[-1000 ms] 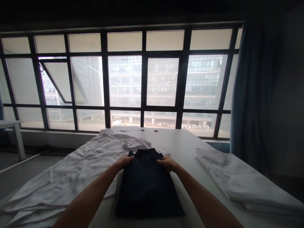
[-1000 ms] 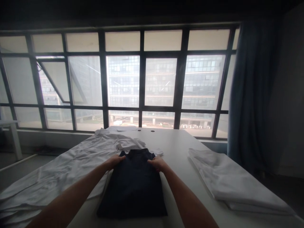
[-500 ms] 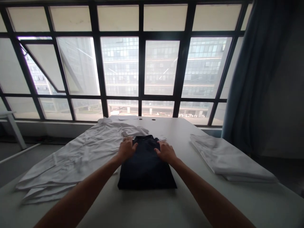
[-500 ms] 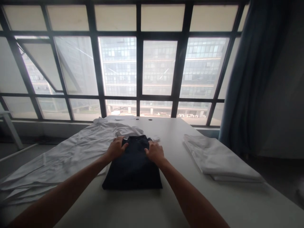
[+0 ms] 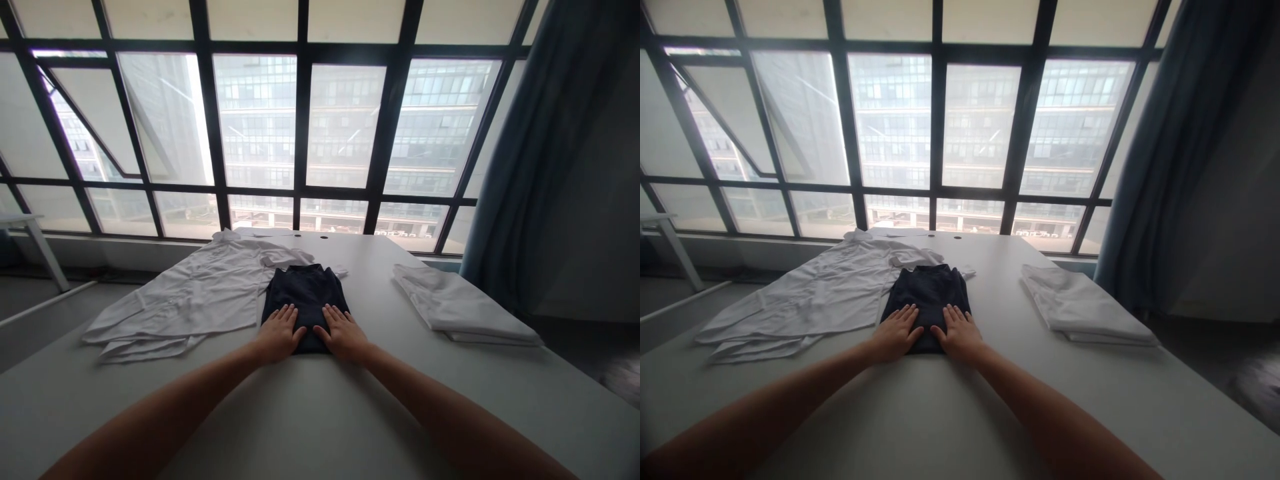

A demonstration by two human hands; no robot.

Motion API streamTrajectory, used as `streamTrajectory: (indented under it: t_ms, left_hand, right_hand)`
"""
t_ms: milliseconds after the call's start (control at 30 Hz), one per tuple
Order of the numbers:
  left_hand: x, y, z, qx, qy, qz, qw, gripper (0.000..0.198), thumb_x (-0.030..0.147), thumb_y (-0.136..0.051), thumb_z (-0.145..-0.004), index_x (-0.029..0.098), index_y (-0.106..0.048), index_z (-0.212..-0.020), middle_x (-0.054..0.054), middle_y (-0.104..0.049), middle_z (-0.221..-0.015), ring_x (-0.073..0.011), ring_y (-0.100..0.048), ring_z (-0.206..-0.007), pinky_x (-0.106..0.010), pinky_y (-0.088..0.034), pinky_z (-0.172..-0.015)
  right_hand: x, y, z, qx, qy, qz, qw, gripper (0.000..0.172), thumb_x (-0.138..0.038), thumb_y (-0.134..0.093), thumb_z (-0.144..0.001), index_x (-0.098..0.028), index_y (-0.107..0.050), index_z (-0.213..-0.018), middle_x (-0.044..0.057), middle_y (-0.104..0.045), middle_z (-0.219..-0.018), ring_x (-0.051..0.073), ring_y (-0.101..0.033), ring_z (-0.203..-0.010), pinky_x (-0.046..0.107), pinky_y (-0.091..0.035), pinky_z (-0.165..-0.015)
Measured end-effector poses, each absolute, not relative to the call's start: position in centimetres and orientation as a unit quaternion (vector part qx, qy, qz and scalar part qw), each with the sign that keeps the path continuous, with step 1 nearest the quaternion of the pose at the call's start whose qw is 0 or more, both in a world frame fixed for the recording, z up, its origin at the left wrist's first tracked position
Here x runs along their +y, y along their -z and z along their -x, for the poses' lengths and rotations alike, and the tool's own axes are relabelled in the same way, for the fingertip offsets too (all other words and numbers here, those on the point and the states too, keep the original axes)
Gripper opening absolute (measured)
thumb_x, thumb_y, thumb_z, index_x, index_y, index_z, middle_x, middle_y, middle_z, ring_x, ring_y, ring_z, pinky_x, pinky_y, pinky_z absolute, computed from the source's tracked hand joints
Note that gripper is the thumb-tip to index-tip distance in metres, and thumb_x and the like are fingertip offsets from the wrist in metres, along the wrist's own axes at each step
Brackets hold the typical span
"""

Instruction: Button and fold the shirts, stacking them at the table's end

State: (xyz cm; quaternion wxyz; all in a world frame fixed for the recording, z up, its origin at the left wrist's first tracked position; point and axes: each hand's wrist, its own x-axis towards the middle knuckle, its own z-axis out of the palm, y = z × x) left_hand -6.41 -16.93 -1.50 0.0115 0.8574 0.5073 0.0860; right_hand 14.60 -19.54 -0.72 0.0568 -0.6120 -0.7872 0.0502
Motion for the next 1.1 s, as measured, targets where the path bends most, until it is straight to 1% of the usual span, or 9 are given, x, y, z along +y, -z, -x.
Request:
streamTrajectory:
  t_ms: [200,333,500,600,700,800,900,1033,1100]
  left_hand:
    - [-13.1,1.1,6.8,0.589,-0.063,-0.806,0.021,0.073,0.053,-0.027,-0.098,0.003,-0.035,-0.150,-0.019,-0.023,-0.159,-0.0304,-0.016,-0.150,-0.046,-0.013,-0.120]
    - [-9.5,0.9,6.1,0.629,-0.096,-0.772,-0.019,0.069,0.045,-0.026,-0.099,0.000,-0.032,-0.151,-0.020,-0.019,-0.160,-0.0308,-0.013,-0.150,-0.048,-0.011,-0.120]
    - [-5.0,0.7,4.3,0.644,-0.126,-0.753,-0.045,0.066,0.040,-0.027,-0.098,0.000,-0.035,-0.150,-0.021,-0.022,-0.159,-0.0310,-0.016,-0.150,-0.050,-0.013,-0.120]
    - [-2.9,0.8,3.5,0.656,-0.123,-0.744,-0.025,0.066,0.039,-0.026,-0.097,0.000,-0.035,-0.150,-0.020,-0.022,-0.159,-0.0301,-0.014,-0.150,-0.049,-0.012,-0.120]
    - [-1.5,1.2,3.6,0.670,-0.111,-0.734,0.009,0.069,0.043,-0.024,-0.097,-0.002,-0.034,-0.150,-0.020,-0.021,-0.160,-0.0290,-0.015,-0.150,-0.048,-0.012,-0.120]
    - [-1.0,1.2,4.6,0.683,-0.102,-0.723,0.015,0.070,0.046,-0.023,-0.097,0.002,-0.033,-0.151,-0.018,-0.020,-0.160,-0.0281,-0.015,-0.150,-0.050,-0.011,-0.120]
    - [-1.8,0.9,5.2,0.686,-0.097,-0.721,0.007,0.067,0.044,-0.023,-0.098,0.004,-0.034,-0.151,-0.019,-0.021,-0.160,-0.0292,-0.015,-0.150,-0.051,-0.011,-0.120]
    - [-4.9,0.8,4.0,0.622,-0.141,-0.770,-0.024,0.064,0.041,-0.025,-0.099,0.003,-0.036,-0.150,-0.019,-0.022,-0.160,-0.0298,-0.016,-0.150,-0.049,-0.013,-0.121]
    - [-7.0,0.9,2.7,0.578,-0.156,-0.800,-0.029,0.061,0.036,-0.025,-0.099,0.004,-0.037,-0.150,-0.019,-0.025,-0.159,-0.0294,-0.019,-0.149,-0.049,-0.015,-0.120]
  right_hand:
    - [-18.7,-0.4,-14.1,-0.753,-0.076,0.653,0.023,0.076,-0.061,-0.022,-0.104,-0.008,-0.019,-0.158,0.009,-0.008,-0.160,0.024,-0.007,-0.148,0.048,-0.008,-0.120]
    - [-15.0,-1.1,-13.0,-0.762,-0.040,0.645,0.046,0.073,-0.056,-0.022,-0.105,-0.006,-0.020,-0.158,0.010,-0.008,-0.160,0.024,-0.003,-0.148,0.048,-0.004,-0.120]
    - [-8.7,-1.5,-12.3,-0.749,-0.017,0.660,0.061,0.069,-0.051,-0.025,-0.105,-0.007,-0.020,-0.158,0.011,-0.008,-0.160,0.022,-0.004,-0.148,0.046,-0.002,-0.119]
    - [-5.6,-0.7,-12.6,-0.738,-0.017,0.672,0.064,0.069,-0.051,-0.024,-0.105,-0.006,-0.020,-0.157,0.011,-0.009,-0.160,0.021,-0.004,-0.148,0.045,0.000,-0.119]
    - [-3.7,0.3,-13.9,-0.705,-0.047,0.705,0.060,0.071,-0.055,-0.023,-0.105,-0.007,-0.020,-0.157,0.011,-0.009,-0.160,0.021,-0.004,-0.148,0.048,-0.002,-0.119]
    - [-3.0,0.7,-15.5,-0.662,-0.063,0.744,0.063,0.072,-0.056,-0.022,-0.104,-0.009,-0.018,-0.158,0.011,-0.005,-0.160,0.022,-0.005,-0.148,0.051,-0.007,-0.118]
    - [-3.6,0.4,-15.9,-0.646,-0.055,0.759,0.060,0.070,-0.053,-0.020,-0.105,-0.008,-0.017,-0.158,0.012,-0.004,-0.160,0.023,-0.005,-0.148,0.051,-0.006,-0.118]
    - [-6.3,0.0,-13.6,-0.685,-0.027,0.723,0.087,0.068,-0.049,-0.018,-0.106,-0.007,-0.015,-0.158,0.011,-0.003,-0.161,0.024,-0.001,-0.148,0.051,-0.003,-0.118]
    - [-8.2,-0.1,-11.9,-0.725,-0.033,0.683,0.086,0.063,-0.042,-0.021,-0.106,-0.008,-0.016,-0.159,0.010,-0.005,-0.160,0.025,-0.003,-0.148,0.050,-0.005,-0.119]
